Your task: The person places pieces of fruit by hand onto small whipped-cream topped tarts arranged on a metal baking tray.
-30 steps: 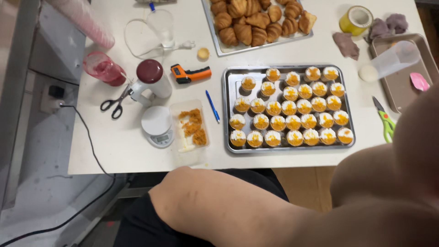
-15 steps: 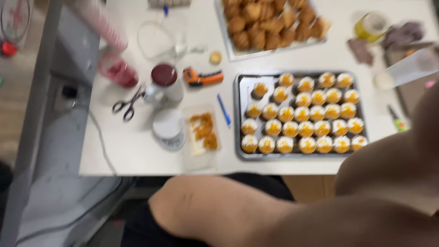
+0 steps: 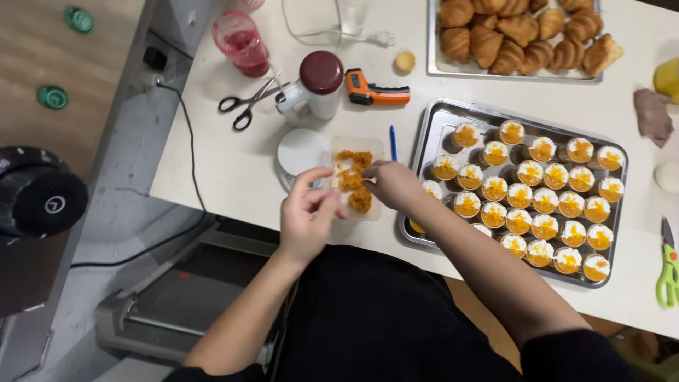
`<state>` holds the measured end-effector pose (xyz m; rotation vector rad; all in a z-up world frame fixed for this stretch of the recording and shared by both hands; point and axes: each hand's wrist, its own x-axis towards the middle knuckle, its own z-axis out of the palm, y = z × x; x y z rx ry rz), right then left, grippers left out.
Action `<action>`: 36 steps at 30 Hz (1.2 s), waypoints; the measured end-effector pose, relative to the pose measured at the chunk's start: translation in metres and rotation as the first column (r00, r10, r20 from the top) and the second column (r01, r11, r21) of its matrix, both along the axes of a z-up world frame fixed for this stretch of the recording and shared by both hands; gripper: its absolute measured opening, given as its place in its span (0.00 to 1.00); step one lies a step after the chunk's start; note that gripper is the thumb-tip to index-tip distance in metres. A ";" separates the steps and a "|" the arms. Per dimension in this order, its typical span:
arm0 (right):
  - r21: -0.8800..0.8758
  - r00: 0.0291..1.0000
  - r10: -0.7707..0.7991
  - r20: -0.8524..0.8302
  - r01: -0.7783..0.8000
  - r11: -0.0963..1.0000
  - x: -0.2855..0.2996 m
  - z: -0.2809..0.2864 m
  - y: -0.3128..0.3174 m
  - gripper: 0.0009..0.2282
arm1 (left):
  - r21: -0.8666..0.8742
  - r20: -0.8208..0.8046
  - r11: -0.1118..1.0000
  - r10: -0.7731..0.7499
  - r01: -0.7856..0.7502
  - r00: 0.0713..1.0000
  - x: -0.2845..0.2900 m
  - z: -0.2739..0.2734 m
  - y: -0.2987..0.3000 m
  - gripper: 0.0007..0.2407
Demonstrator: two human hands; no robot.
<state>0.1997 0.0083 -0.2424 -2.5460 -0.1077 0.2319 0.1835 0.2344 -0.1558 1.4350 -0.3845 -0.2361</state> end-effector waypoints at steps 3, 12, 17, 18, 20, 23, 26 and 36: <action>-0.312 0.984 0.082 -0.160 -0.129 0.941 0.026 -0.058 0.018 0.07 | 0.219 -0.215 0.963 0.207 -0.159 0.954 -0.005 -0.045 0.027 0.11; -0.321 0.987 0.036 -0.157 -0.085 0.943 0.042 -0.090 0.037 0.05 | 0.143 -0.272 0.972 0.221 -0.187 0.937 -0.009 -0.074 0.033 0.11; 0.209 0.991 -0.119 -0.066 0.131 0.969 0.017 -0.055 0.010 0.07 | 0.320 -0.041 0.935 0.177 -0.155 0.983 0.019 -0.104 -0.010 0.16; 0.220 0.990 -0.139 -0.037 0.144 0.965 0.012 -0.050 0.005 0.06 | 0.362 0.081 0.915 0.163 -0.181 0.983 0.028 -0.110 -0.022 0.18; 0.244 0.984 -0.175 0.012 0.167 0.955 0.000 -0.041 -0.002 0.06 | 0.447 0.216 0.876 0.090 -0.180 0.972 0.037 -0.124 -0.044 0.19; 0.304 0.976 -0.216 0.021 0.200 0.932 -0.010 -0.034 -0.009 0.06 | 0.497 0.332 0.841 0.045 -0.216 0.942 0.050 -0.140 -0.061 0.17; 0.441 0.955 -0.290 -0.068 0.289 0.850 -0.014 -0.031 -0.015 0.07 | 0.445 -0.029 0.896 0.012 0.002 1.000 0.051 -0.145 -0.063 0.14; 0.656 0.927 -0.341 -0.155 0.355 0.666 -0.024 -0.039 -0.025 0.07 | 0.591 -0.080 0.806 0.031 0.023 0.996 0.047 -0.139 -0.044 0.10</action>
